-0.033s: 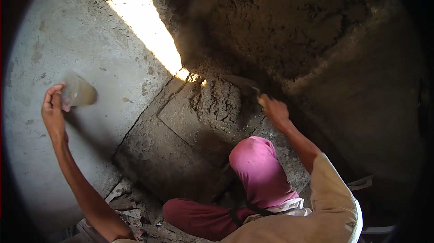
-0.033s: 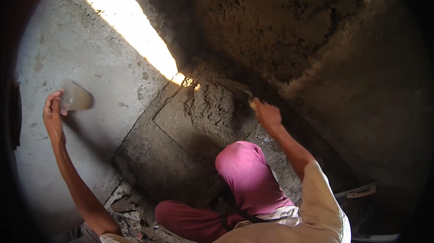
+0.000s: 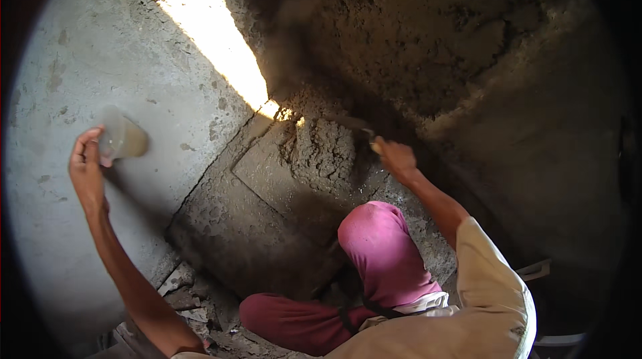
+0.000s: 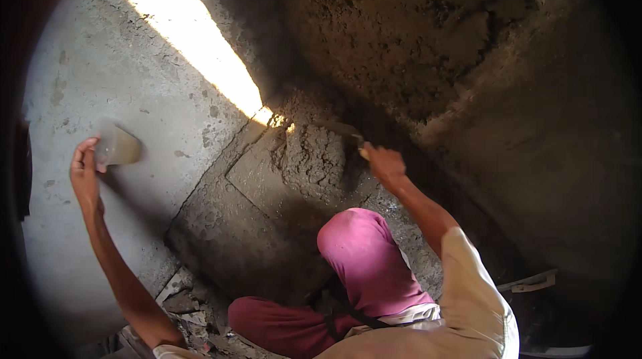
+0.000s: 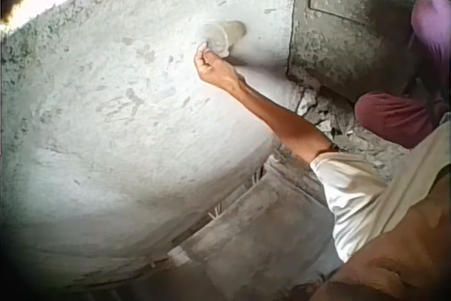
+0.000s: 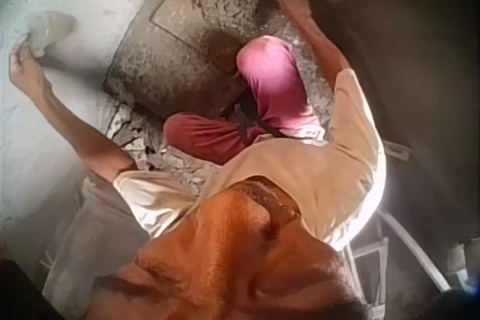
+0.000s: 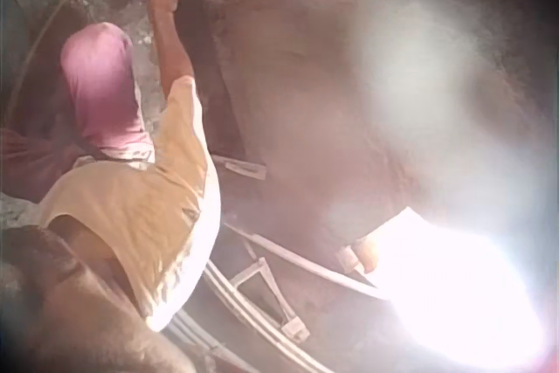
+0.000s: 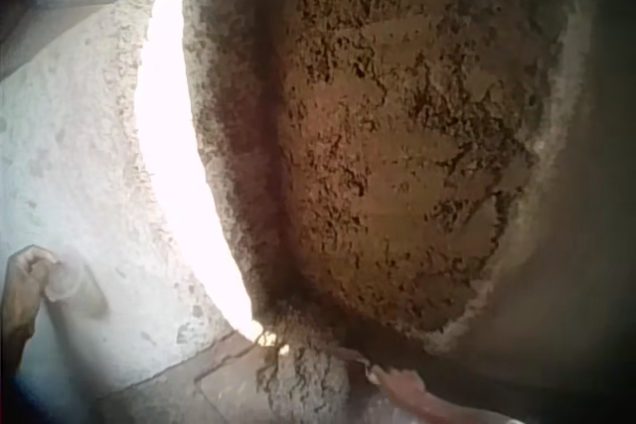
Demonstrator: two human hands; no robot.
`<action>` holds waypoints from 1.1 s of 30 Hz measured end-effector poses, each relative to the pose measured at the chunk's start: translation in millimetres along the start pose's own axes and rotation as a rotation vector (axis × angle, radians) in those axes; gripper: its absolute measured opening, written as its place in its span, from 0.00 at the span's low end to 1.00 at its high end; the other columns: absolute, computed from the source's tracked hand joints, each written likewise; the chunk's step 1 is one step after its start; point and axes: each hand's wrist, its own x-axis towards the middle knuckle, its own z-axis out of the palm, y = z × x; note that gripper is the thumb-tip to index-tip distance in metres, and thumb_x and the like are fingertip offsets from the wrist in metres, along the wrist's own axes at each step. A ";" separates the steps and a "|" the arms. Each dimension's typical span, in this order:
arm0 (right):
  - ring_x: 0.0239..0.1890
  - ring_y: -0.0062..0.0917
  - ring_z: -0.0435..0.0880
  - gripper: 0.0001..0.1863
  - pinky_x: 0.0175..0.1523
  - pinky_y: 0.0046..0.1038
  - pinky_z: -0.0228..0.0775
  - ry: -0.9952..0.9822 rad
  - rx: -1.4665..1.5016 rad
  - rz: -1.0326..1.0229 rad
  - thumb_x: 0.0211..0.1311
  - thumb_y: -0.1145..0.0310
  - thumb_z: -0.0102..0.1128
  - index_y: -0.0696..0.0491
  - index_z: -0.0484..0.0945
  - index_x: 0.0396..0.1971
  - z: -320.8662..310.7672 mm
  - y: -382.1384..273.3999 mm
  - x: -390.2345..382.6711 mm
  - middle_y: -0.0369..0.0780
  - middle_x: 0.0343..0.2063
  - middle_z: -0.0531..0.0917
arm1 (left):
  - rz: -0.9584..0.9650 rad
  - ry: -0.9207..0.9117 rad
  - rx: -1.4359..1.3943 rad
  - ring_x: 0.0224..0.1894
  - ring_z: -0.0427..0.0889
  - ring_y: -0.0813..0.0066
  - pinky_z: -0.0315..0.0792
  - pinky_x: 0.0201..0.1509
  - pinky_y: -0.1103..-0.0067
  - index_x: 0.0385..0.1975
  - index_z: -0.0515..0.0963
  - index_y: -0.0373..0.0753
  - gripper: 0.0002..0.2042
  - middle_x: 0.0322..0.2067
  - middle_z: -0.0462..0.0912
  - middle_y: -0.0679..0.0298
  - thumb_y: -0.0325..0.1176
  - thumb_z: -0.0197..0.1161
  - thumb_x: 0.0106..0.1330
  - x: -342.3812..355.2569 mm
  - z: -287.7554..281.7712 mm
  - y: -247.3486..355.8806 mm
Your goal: The person applies wet plaster or mortar to an interior wall corner using a trowel, while holding a plastic cup of liquid in the other hand.
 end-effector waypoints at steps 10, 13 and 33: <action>0.33 0.46 0.86 0.16 0.37 0.44 0.78 -0.233 -0.191 -0.279 0.63 0.68 0.53 0.48 0.68 0.51 22.1 -0.9 -38.9 0.50 0.35 0.83 | -0.527 -0.143 -0.476 0.30 0.78 0.80 0.74 0.29 0.84 0.45 0.81 0.38 0.13 0.47 0.82 0.61 0.21 0.48 0.71 -176.2 173.8 -43.1; 0.34 0.43 0.87 0.17 0.36 0.41 0.79 -0.194 -0.367 -0.308 0.63 0.70 0.52 0.45 0.69 0.52 -25.6 23.4 -42.8 0.48 0.35 0.83 | -0.665 -0.187 -0.488 0.29 0.78 0.79 0.74 0.34 0.82 0.52 0.78 0.34 0.14 0.50 0.81 0.58 0.23 0.47 0.72 -210.7 212.5 -37.3; 0.36 0.46 0.87 0.16 0.37 0.44 0.79 -0.280 -0.122 -0.249 0.70 0.61 0.46 0.52 0.64 0.52 36.5 -12.7 -54.7 0.53 0.38 0.82 | 0.084 -0.369 0.186 0.60 0.72 0.55 0.74 0.58 0.69 0.60 0.66 0.37 0.34 0.60 0.67 0.54 0.13 0.68 0.51 -230.3 227.3 4.5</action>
